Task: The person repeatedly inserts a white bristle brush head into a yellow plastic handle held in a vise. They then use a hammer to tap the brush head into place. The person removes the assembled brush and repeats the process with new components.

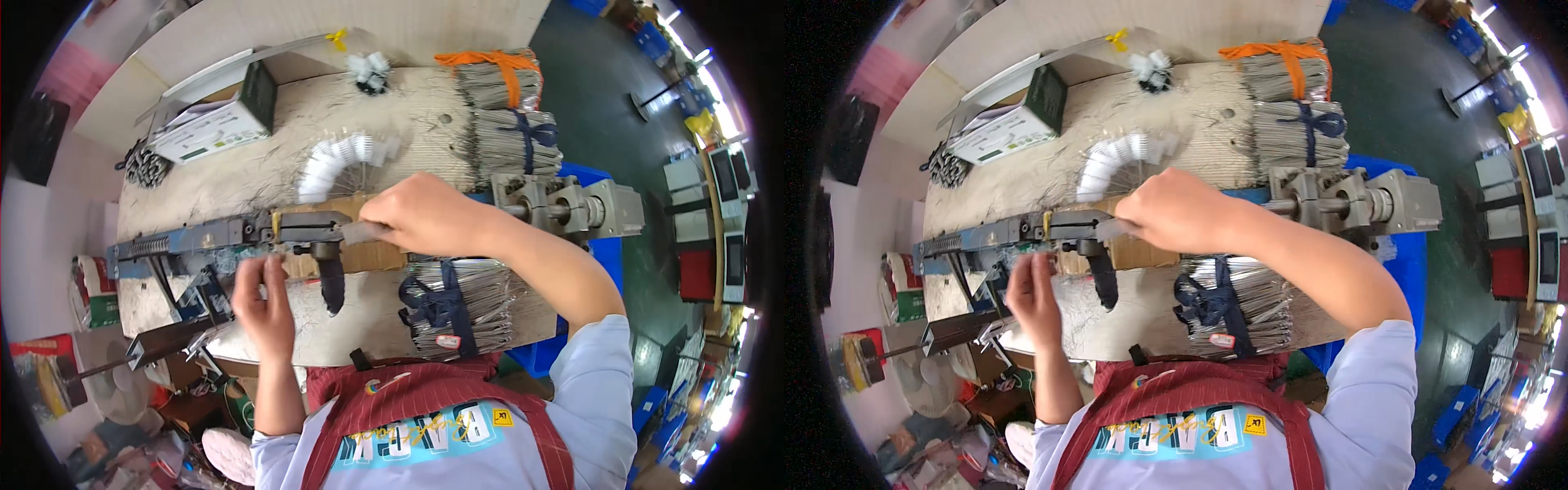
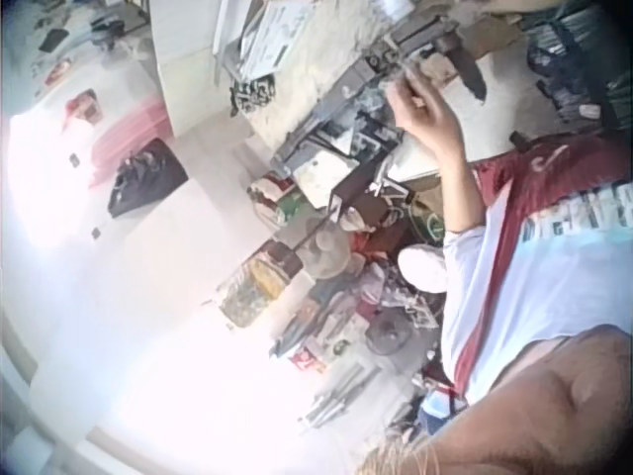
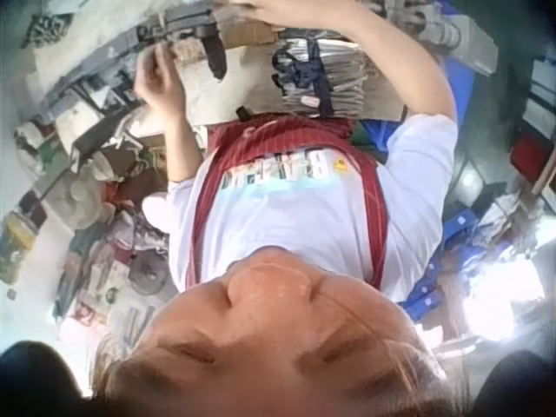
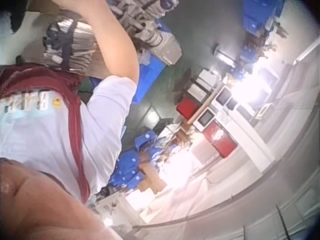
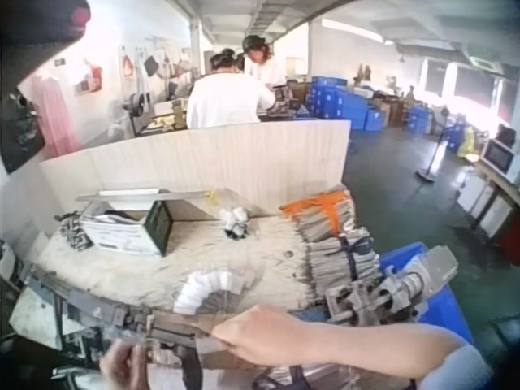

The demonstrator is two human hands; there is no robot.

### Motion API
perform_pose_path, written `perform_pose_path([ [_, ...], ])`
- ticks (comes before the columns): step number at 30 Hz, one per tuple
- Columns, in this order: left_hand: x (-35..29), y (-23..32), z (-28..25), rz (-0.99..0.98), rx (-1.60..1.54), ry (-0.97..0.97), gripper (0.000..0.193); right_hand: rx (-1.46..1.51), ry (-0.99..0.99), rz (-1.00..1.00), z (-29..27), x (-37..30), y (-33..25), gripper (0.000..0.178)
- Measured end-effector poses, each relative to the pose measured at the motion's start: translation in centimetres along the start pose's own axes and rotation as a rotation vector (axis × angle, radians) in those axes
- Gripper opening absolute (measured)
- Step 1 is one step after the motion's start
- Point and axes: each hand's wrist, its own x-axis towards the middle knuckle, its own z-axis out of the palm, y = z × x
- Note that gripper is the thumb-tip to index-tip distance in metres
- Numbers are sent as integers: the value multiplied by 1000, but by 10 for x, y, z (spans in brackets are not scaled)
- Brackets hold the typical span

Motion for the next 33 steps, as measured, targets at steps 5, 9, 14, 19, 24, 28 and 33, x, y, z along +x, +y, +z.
perform_pose_path([
  [5,-35,-25,33,-212,-55,-309,24,324,-235,219,3,24,7,21],
  [9,-38,-19,53,-407,-505,-431,30,51,-40,118,15,16,3,19],
  [14,-42,-45,48,-299,-304,-457,41,-57,88,101,30,10,-7,12],
  [19,41,11,-49,-426,194,-848,47,160,-119,239,12,22,0,18],
  [24,22,38,-41,-657,-392,-1045,51,58,-48,217,15,17,-3,16],
  [28,-43,32,58,-779,-391,-753,23,-79,88,129,26,11,-14,12],
  [33,-95,-31,80,-176,-64,-324,31,-241,-67,18,53,-33,-46,18],
])
